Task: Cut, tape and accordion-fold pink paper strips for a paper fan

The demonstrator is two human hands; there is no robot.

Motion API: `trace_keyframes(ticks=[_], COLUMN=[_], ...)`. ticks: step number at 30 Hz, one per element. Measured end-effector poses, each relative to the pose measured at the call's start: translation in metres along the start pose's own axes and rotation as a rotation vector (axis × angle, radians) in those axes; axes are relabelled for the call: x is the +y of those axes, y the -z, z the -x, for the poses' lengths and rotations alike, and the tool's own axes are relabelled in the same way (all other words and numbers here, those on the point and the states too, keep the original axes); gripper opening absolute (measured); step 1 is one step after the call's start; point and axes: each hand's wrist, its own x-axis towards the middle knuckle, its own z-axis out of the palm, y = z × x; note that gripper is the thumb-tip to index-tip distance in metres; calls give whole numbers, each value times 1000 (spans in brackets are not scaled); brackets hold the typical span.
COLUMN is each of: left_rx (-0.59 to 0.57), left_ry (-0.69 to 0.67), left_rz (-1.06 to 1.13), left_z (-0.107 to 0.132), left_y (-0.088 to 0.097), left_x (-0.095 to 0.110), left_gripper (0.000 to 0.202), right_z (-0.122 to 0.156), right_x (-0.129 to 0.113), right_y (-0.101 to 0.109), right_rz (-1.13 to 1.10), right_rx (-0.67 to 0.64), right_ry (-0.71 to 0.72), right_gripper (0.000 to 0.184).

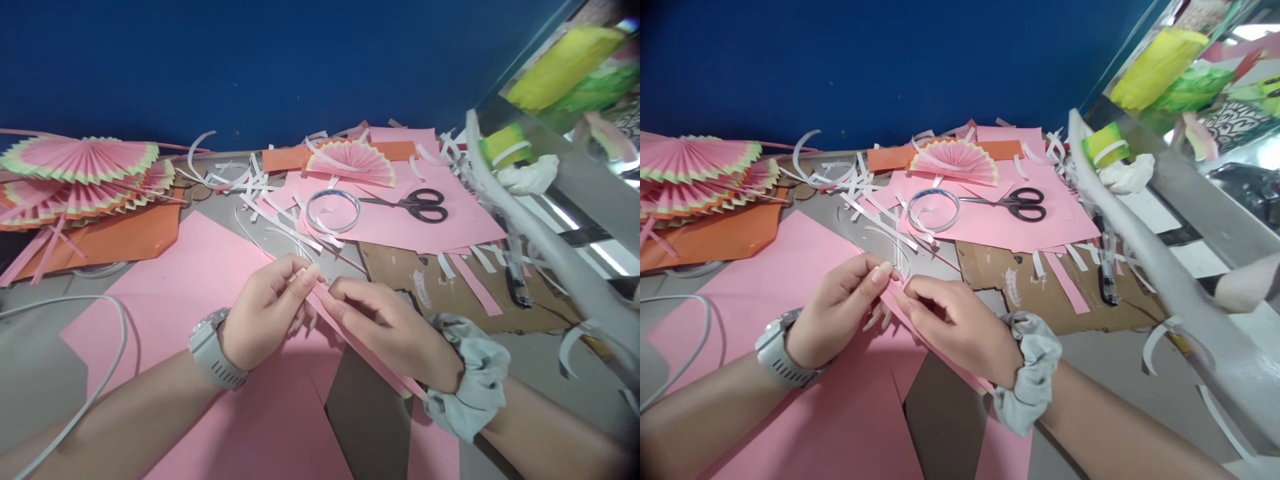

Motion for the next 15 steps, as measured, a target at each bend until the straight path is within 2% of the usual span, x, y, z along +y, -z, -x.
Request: trace_keyframes(ticks=[5, 9, 11, 15], left_rx=[14, -7, -13, -173], left_ry=[9, -58, -92, -115], left_rz=[-29, 24, 72, 22], left_z=[4, 6, 6, 5], left_y=[0, 0, -1, -2], left_x=[-1, 2, 4, 5], left_gripper=[23, 16, 20, 15], right_z=[-1, 0, 1, 1], right_x=[0, -1, -1, -1], right_y=[0, 0, 0, 1], right_rz=[2, -28, -45, -20], right_rx=[7, 33, 29, 13], right_ry=[-11, 25, 28, 39], right_gripper=[28, 29, 30, 29])
